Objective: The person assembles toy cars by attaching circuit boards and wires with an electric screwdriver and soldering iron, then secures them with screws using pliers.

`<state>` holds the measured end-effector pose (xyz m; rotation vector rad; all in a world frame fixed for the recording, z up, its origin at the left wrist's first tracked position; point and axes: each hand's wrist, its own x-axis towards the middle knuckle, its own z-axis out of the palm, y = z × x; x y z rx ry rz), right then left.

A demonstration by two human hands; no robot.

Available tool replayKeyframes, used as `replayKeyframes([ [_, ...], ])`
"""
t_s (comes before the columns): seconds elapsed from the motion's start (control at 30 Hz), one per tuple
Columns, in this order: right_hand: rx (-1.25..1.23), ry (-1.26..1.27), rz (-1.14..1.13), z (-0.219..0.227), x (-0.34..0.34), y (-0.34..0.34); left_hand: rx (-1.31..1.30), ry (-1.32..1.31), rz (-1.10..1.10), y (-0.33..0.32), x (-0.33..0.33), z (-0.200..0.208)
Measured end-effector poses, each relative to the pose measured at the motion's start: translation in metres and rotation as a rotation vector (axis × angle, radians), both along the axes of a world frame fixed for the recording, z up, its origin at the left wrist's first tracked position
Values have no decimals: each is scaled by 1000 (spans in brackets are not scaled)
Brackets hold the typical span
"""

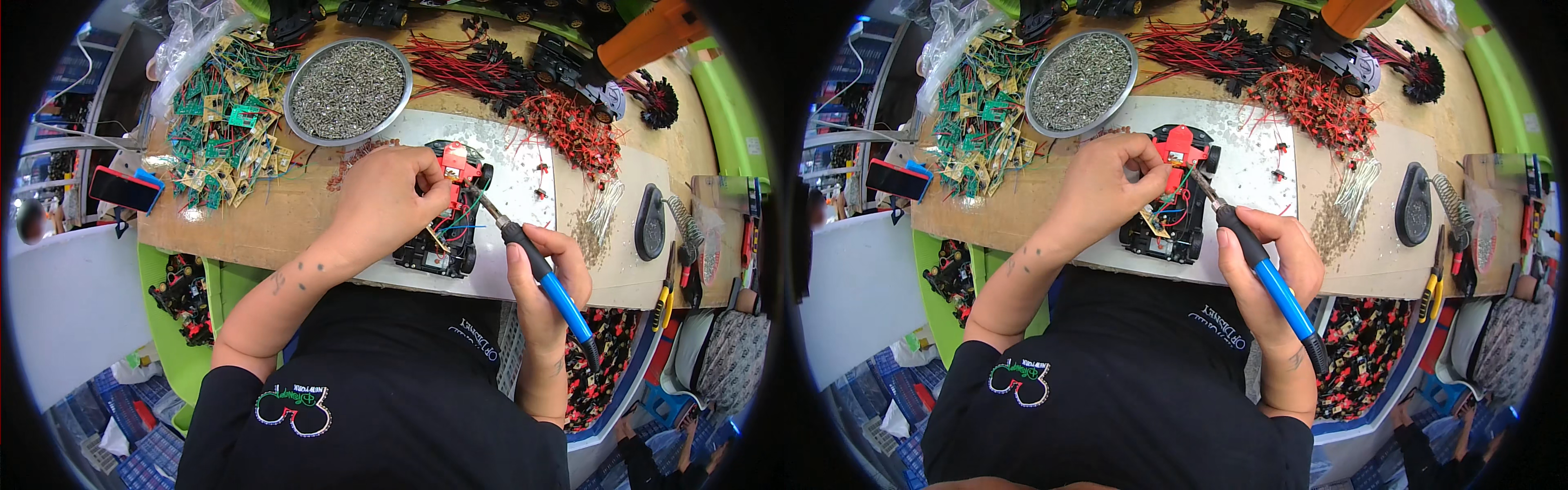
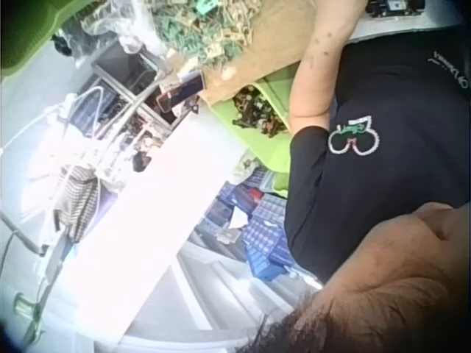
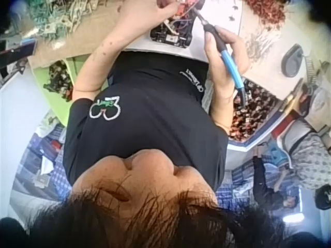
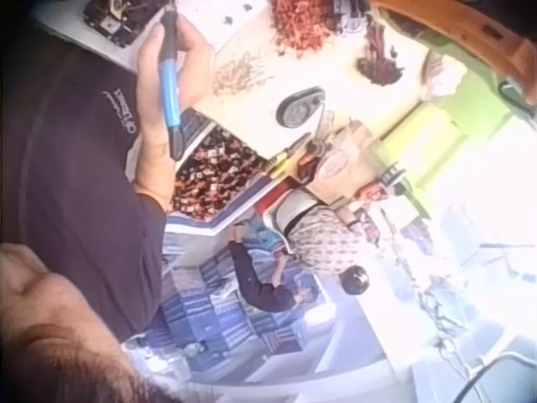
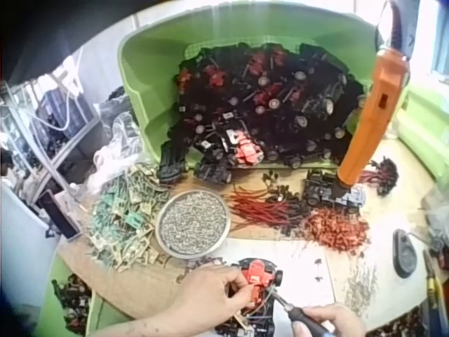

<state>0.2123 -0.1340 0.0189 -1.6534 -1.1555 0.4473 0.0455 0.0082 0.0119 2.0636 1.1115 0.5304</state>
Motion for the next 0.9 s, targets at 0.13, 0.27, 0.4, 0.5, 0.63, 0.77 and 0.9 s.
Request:
replayKeyframes([
  [0.13, 25, -12, 15, -3, 0, 2, 5, 57, -2, 2, 3, 4],
  [0.27, 16, 10, 11, -5, -1, 3, 4, 69, -16, 3, 4, 3],
  [0.4, 15, 20, 15, -4, -2, 4, 11, 72, -17, 3, 6, 5],
  [0.5, 54, -56, 60, -5, -1, 6, 30, 83, -22, 3, 6, 5],
  [0.63, 117, -227, 159, 0, 5, 8, 52, 117, -17, 3, 8, 7],
  [0.77, 148, -182, 116, -1, 6, 5, 81, 129, -20, 3, 9, 6],
  [0.9, 131, -182, 98, -1, 6, 4, 91, 127, -22, 3, 9, 7],
])
